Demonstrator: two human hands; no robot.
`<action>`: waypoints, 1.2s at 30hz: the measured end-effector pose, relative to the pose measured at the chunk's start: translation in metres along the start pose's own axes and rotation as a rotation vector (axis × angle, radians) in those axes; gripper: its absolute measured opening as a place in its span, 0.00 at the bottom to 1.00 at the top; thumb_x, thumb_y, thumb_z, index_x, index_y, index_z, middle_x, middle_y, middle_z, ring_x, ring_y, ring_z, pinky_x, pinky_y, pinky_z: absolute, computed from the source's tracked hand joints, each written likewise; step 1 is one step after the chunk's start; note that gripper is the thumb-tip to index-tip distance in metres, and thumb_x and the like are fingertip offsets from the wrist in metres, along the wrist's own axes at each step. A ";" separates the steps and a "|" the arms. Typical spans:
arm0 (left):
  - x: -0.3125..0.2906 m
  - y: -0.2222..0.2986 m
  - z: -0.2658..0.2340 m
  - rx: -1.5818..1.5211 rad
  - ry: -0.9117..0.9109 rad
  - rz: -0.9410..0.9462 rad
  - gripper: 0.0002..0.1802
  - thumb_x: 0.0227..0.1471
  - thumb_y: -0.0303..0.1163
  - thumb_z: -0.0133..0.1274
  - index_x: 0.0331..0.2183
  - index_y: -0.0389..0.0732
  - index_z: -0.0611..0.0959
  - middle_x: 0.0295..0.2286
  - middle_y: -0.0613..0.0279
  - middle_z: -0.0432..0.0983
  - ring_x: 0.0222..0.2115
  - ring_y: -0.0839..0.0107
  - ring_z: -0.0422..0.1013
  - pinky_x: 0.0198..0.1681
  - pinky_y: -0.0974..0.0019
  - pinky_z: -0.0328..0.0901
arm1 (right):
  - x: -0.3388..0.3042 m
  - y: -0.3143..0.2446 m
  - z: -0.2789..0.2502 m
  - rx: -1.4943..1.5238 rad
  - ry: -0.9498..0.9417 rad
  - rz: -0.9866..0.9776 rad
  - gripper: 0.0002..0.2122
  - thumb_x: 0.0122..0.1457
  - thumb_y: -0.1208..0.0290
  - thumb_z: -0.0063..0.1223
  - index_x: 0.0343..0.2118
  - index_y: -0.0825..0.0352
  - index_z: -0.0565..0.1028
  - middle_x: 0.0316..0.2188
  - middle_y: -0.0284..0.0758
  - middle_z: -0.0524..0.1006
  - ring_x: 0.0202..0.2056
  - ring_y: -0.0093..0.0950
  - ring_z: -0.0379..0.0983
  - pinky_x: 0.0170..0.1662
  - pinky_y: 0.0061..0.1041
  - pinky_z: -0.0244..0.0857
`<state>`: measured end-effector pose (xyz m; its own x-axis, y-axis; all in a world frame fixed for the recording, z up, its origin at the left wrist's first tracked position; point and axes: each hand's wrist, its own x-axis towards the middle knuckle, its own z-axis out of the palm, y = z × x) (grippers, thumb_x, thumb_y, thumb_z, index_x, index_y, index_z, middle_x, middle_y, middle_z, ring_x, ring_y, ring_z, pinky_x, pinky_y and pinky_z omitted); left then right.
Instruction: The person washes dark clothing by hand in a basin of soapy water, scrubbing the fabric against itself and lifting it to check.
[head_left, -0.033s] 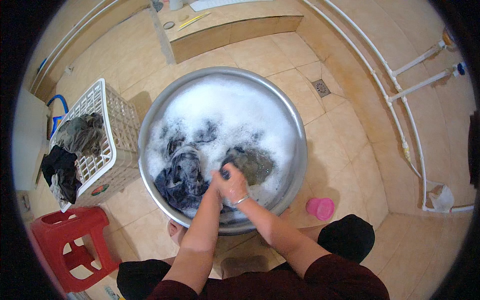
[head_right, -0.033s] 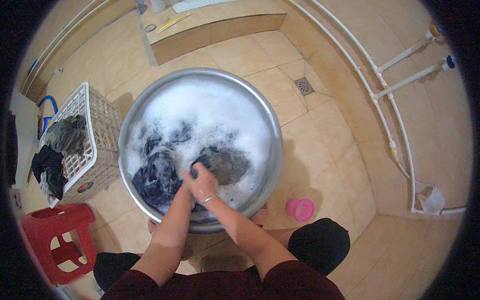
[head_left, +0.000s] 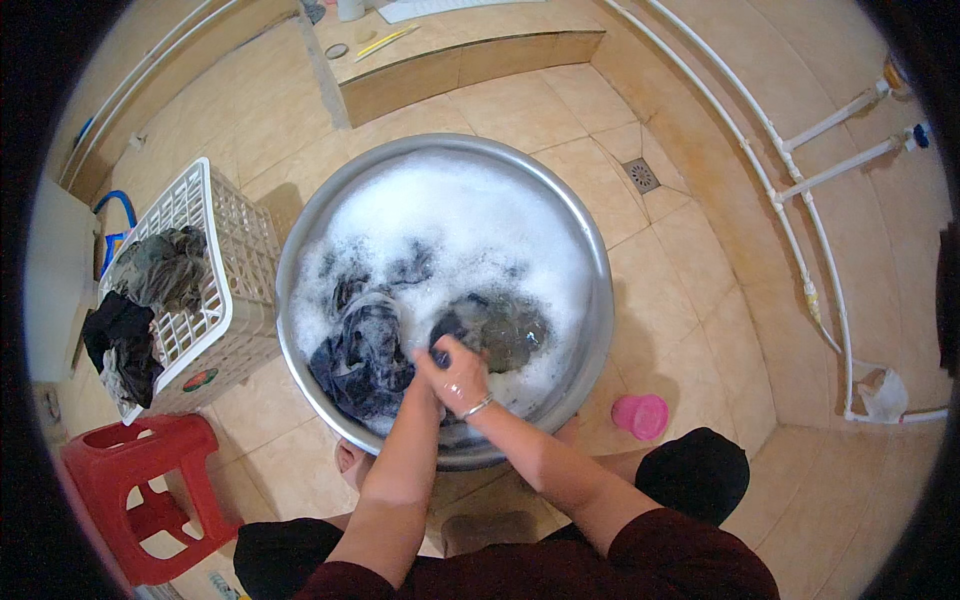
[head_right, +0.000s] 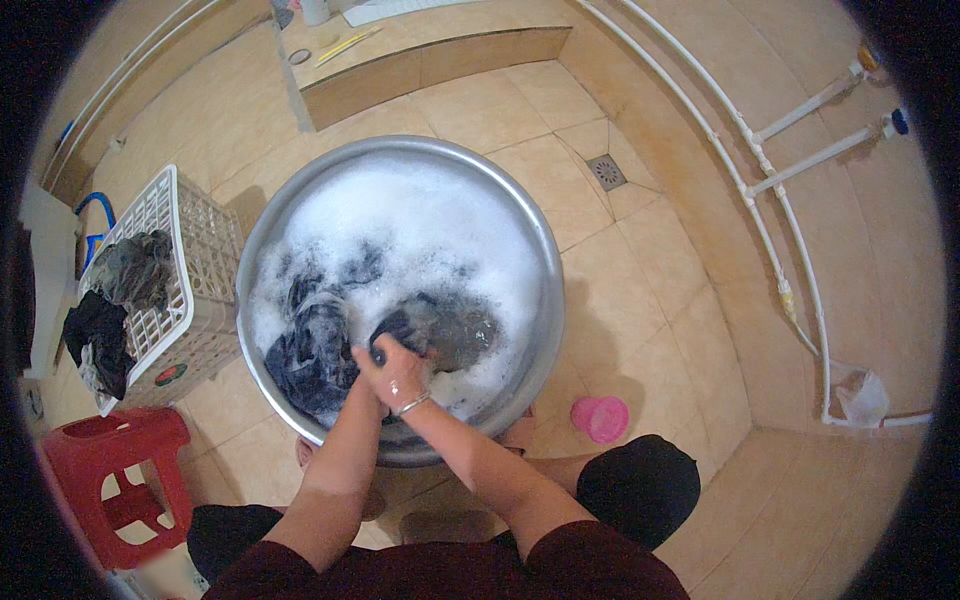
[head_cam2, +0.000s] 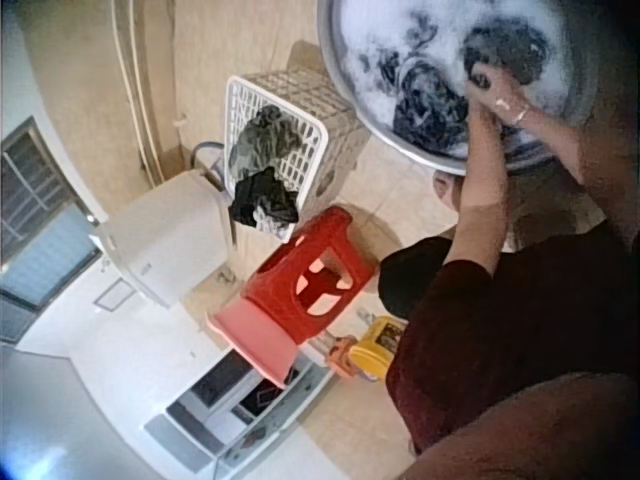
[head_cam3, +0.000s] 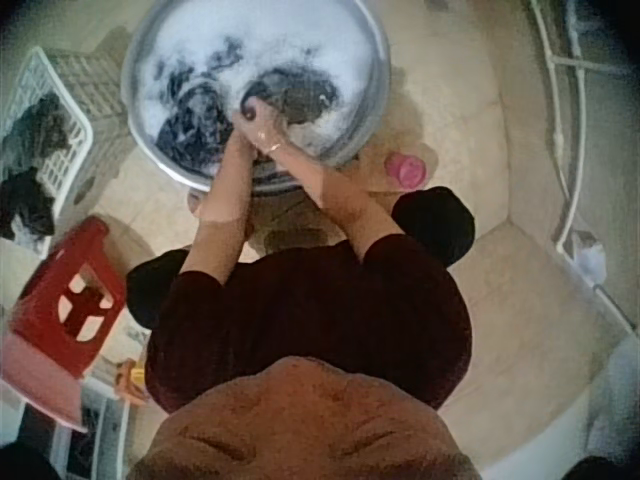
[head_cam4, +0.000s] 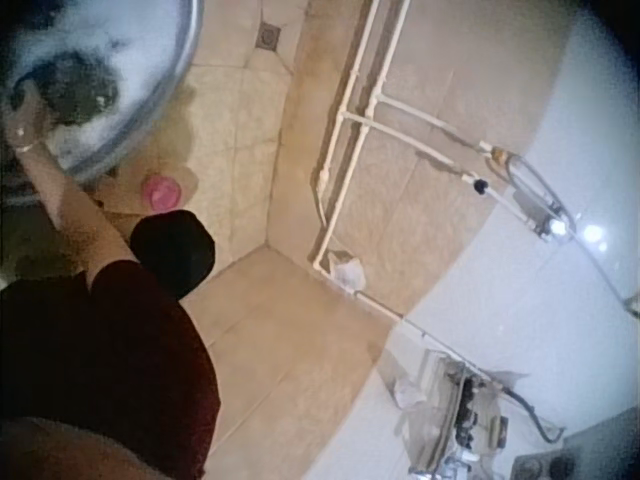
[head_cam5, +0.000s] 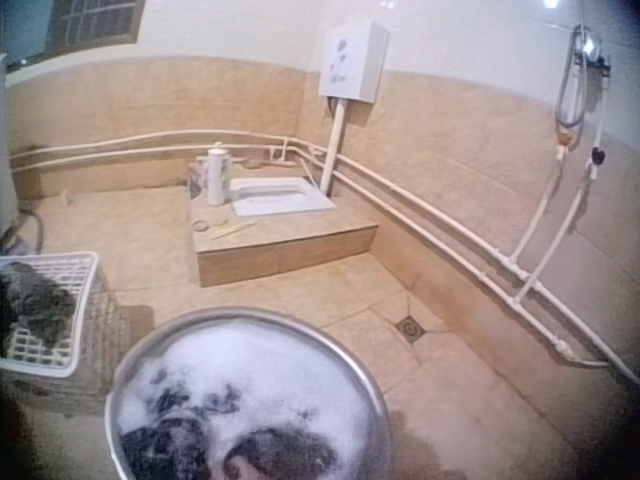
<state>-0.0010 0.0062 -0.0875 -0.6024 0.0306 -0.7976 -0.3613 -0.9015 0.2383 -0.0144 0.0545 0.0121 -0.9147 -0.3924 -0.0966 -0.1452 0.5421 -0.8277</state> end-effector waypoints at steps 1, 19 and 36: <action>-0.006 0.000 -0.001 -0.057 0.012 0.008 0.23 0.46 0.48 0.32 0.31 0.39 0.71 0.30 0.53 0.68 0.33 0.61 0.66 0.36 0.59 0.61 | -0.001 0.001 0.000 -0.008 -0.041 -0.029 0.14 0.43 0.56 0.47 0.19 0.64 0.68 0.18 0.45 0.69 0.24 0.42 0.67 0.28 0.33 0.59; 0.030 0.026 -0.032 1.098 0.548 0.534 0.27 0.43 0.44 0.44 0.40 0.32 0.65 0.36 0.43 0.66 0.38 0.55 0.63 0.39 0.62 0.57 | 0.052 0.172 -0.026 -0.655 -0.425 0.104 0.18 0.49 0.55 0.37 0.37 0.63 0.68 0.40 0.44 0.66 0.39 0.43 0.63 0.43 0.34 0.56; -0.037 0.037 0.029 0.392 0.194 0.403 0.14 0.45 0.27 0.42 0.38 0.39 0.67 0.31 0.56 0.68 0.30 0.66 0.65 0.31 0.63 0.61 | 0.051 0.059 -0.015 -0.087 -0.038 0.216 0.18 0.51 0.56 0.33 0.25 0.69 0.67 0.24 0.49 0.70 0.31 0.45 0.65 0.33 0.36 0.57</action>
<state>-0.0121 -0.0156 -0.0329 -0.6189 -0.3941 -0.6794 -0.3893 -0.5974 0.7011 -0.0755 0.0772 -0.0337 -0.9136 -0.2865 -0.2885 0.0192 0.6783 -0.7346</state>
